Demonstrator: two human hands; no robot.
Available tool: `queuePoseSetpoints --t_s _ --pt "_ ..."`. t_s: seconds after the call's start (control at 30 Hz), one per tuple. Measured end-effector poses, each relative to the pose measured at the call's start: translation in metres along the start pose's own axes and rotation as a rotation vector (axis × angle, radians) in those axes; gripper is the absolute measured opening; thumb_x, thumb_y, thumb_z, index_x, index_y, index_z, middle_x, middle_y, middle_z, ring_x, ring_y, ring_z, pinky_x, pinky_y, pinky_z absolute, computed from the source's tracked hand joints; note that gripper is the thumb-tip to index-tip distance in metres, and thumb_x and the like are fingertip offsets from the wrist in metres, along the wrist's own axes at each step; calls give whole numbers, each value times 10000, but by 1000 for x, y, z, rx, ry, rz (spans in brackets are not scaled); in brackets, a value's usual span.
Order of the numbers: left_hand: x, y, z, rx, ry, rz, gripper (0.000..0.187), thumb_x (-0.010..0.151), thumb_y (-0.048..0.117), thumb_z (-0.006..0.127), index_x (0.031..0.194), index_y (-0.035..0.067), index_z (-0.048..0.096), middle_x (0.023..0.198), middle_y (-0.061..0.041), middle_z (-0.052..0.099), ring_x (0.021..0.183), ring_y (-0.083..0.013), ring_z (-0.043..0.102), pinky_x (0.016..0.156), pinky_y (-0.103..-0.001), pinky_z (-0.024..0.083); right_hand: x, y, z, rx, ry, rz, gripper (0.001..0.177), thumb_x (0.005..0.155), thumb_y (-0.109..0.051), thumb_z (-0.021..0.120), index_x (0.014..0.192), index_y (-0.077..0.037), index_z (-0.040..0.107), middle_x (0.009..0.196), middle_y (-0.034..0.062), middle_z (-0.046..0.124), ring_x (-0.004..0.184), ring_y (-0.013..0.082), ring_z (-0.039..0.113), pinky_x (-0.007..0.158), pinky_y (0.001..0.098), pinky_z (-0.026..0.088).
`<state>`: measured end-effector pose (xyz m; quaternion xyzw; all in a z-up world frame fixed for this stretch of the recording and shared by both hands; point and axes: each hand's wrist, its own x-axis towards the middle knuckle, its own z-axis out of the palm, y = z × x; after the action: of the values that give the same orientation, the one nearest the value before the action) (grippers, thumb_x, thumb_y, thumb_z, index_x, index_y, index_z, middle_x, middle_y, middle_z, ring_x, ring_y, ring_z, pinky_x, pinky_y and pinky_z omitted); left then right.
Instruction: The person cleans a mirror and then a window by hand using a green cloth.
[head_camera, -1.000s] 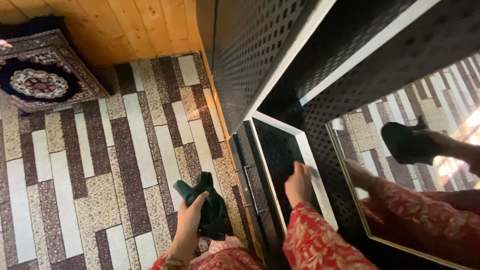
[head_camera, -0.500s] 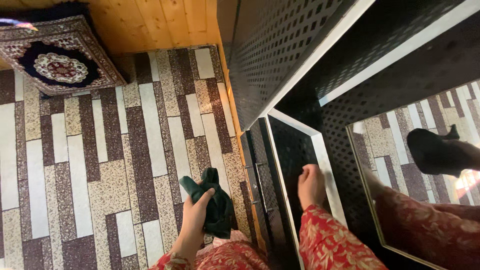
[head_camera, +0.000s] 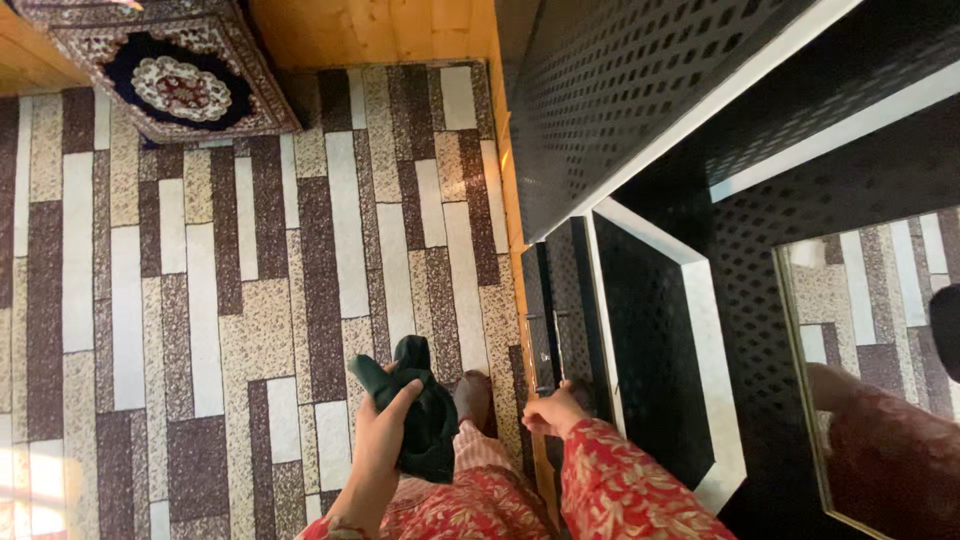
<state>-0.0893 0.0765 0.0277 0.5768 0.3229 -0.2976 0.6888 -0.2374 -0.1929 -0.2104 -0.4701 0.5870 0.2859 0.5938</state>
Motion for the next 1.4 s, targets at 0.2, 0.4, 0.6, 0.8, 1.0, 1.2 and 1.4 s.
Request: queuePoseSetpoints --t_s 0.2,0.4,0.6,0.8,1.0,1.2,1.4 --pt "-4 -9 -8 -33 28 -30 574 841 129 729 1392 39 592 1086 -105 729 925 -220 713 792 -364 577 0 8 14 19 49 1 1351 837 49 729 1519 -188 -414 910 146 746 700 202 719 654 332 650" --pt "1 -14 -1 8 -54 28 567 847 123 737 1386 22 594 1107 -121 727 932 -211 709 806 -355 572 -83 -22 29 -52 173 -220 1047 788 87 749 1578 -81 82 934 136 710 721 230 747 639 352 649" --pt "1 3 -10 3 -62 67 559 843 111 720 1385 41 601 1092 -103 735 922 -206 713 792 -342 576 -143 -40 -9 -240 667 -1010 355 834 -86 754 1178 -87 670 855 25 769 754 162 748 678 307 599" --pt "-8 1 -8 -2 -46 58 540 850 101 728 1370 27 603 1100 -127 729 920 -219 719 781 -354 590 -136 -55 -47 -266 821 -978 240 882 -102 744 1110 -65 679 977 69 782 867 201 767 757 331 604" --pt "-16 6 -11 -3 -37 5 526 855 113 723 1358 14 605 1077 -126 737 908 -229 732 760 -363 596 -142 -52 -45 -311 848 -876 189 929 -105 725 1116 -91 703 1032 73 782 941 220 760 787 360 608" --pt "-15 8 -18 -44 -55 34 533 856 104 721 1370 23 604 1053 -116 721 864 -213 706 731 -350 575 -139 -45 -43 -279 858 -870 212 923 -54 700 1133 -78 701 1074 83 767 984 229 746 821 362 597" --pt "-11 4 -21 -37 -49 44 525 848 100 721 1352 19 598 1045 -106 735 860 -206 721 733 -341 589 -134 -37 -41 -135 859 -953 187 930 -6 680 1116 -28 690 1043 94 770 966 205 758 847 324 605"
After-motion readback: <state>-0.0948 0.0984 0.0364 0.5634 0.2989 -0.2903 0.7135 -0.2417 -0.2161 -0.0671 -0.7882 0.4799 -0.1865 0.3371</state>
